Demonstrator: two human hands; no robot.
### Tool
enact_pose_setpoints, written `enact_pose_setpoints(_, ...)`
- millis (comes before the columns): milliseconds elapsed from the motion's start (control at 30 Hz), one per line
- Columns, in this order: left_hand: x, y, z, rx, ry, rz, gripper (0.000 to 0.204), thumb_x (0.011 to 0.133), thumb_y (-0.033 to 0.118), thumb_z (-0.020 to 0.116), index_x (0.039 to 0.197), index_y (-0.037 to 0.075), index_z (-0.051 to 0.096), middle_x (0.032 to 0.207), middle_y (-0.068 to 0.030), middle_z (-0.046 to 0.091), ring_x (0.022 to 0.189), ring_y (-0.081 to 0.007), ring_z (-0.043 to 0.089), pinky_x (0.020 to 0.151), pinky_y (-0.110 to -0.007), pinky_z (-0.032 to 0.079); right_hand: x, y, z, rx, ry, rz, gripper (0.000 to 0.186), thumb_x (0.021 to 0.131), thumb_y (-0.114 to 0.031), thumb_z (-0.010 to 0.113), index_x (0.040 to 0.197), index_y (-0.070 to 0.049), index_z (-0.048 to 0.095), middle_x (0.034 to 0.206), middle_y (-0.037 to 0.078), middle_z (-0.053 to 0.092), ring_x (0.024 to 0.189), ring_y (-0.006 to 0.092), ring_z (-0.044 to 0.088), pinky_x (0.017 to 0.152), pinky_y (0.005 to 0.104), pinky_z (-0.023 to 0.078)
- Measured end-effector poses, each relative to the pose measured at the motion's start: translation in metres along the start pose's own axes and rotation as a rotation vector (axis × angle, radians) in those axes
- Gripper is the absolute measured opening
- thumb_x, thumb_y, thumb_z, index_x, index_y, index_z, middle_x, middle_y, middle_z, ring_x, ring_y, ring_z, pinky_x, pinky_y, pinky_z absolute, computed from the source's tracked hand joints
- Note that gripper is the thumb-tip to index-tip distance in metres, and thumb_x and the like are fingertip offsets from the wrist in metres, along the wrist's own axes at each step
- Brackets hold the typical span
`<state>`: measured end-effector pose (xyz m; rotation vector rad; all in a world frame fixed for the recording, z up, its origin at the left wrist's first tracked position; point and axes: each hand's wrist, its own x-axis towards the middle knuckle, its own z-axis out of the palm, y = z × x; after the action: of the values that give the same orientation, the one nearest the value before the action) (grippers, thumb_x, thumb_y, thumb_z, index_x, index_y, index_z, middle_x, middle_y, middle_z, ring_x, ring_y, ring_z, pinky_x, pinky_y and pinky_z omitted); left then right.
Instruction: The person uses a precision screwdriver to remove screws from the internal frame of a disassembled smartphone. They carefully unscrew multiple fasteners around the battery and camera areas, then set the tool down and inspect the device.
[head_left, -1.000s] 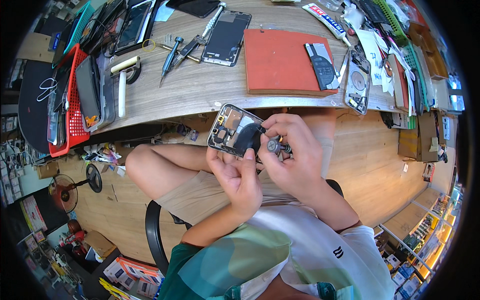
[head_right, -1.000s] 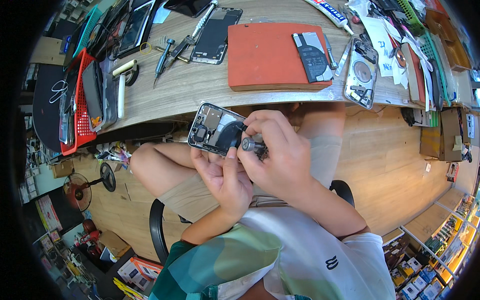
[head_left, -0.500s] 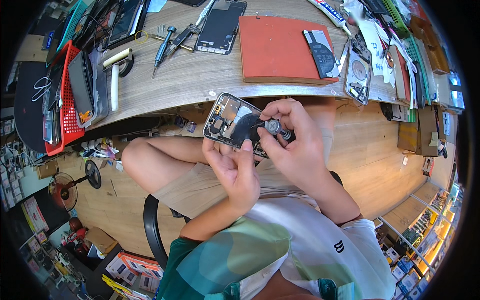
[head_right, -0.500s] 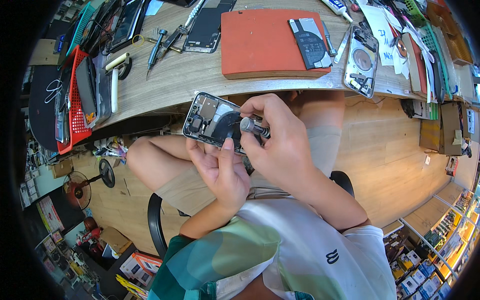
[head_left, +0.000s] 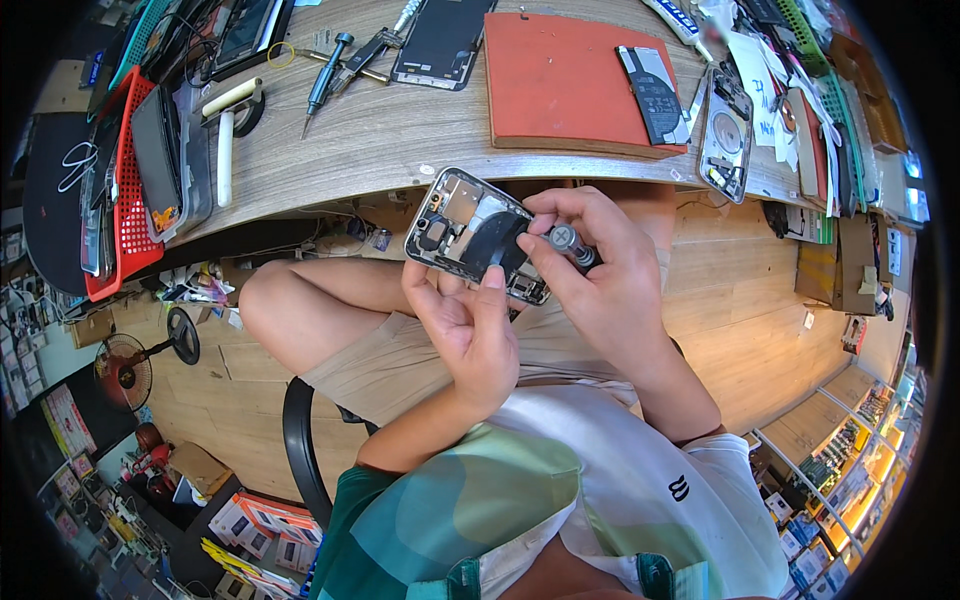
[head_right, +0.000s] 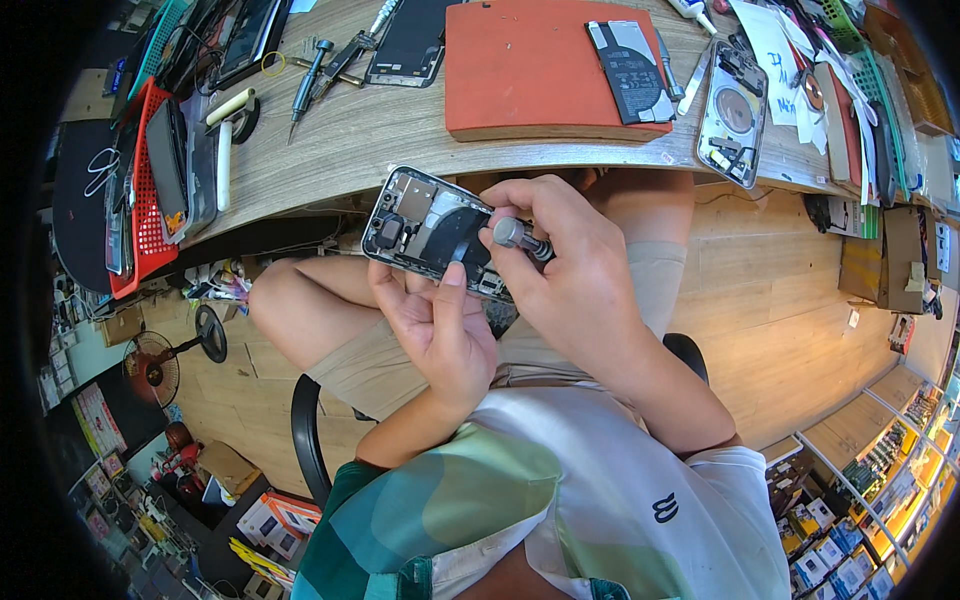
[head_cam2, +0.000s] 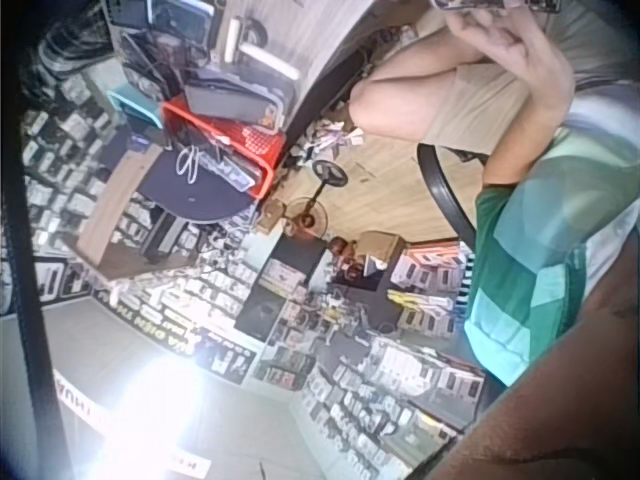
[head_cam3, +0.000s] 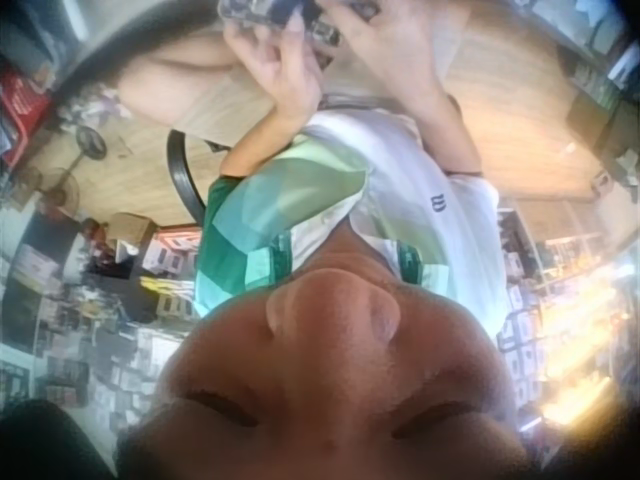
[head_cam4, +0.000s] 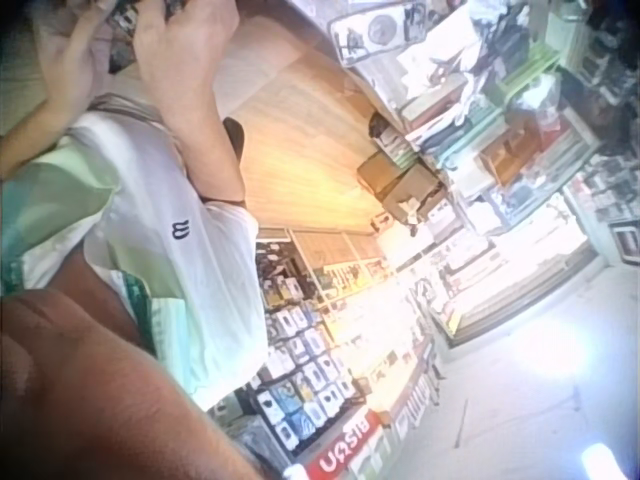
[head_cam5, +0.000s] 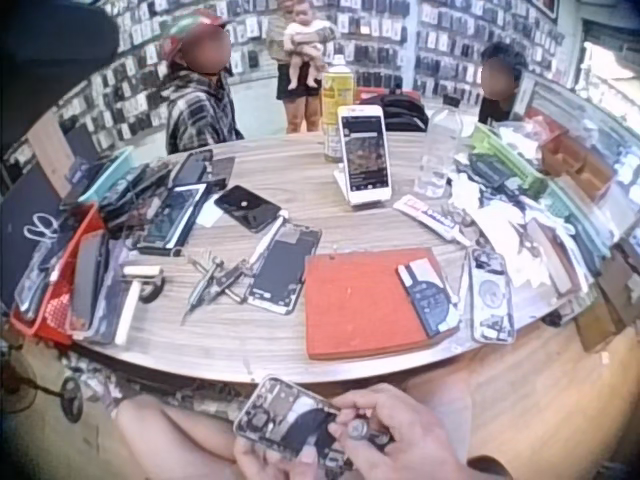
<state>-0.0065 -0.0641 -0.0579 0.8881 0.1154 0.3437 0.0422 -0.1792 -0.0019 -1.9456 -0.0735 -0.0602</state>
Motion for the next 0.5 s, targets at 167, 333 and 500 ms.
enact_pose_setpoints(167,0.0,-0.001,-0.001,0.035,-0.011,0.019,0.068,0.1,-0.013,0.051,0.159,0.003,0.021,0.144,-0.018,0.054,0.134,-0.0217,0.055,0.116,-0.04,0.041,0.003,-0.004,-0.002,-0.1,0.017,-0.122,0.025,0.084,0.002,0.078,0.107,0.0,0.07,0.097,0.01,0.068,0.082,0.0224,0.07,0.067,0.0331,0.056)
enact_pose_setpoints(333,0.0,0.001,0.001,0.073,0.01,0.008,0.068,0.101,-0.012,0.051,0.159,0.004,0.019,0.142,-0.0182,0.054,0.127,-0.0196,0.057,0.101,-0.034,0.047,0.002,0.003,0.002,-0.18,0.072,-0.21,0.021,0.084,0.002,0.077,0.102,-0.002,0.07,0.102,0.01,0.066,0.08,0.0242,0.07,0.064,0.035,0.059)
enact_pose_setpoints(500,-0.001,-0.002,-0.002,0.07,0.01,0.002,0.068,0.101,-0.013,0.05,0.159,0.005,0.02,0.142,-0.018,0.055,0.13,-0.0216,0.057,0.107,-0.037,0.047,-0.001,0.004,0.004,-0.191,0.067,-0.222,0.02,0.081,0.001,0.076,0.099,-0.004,0.069,0.106,0.009,0.068,0.081,0.0258,0.072,0.064,0.0355,0.059)
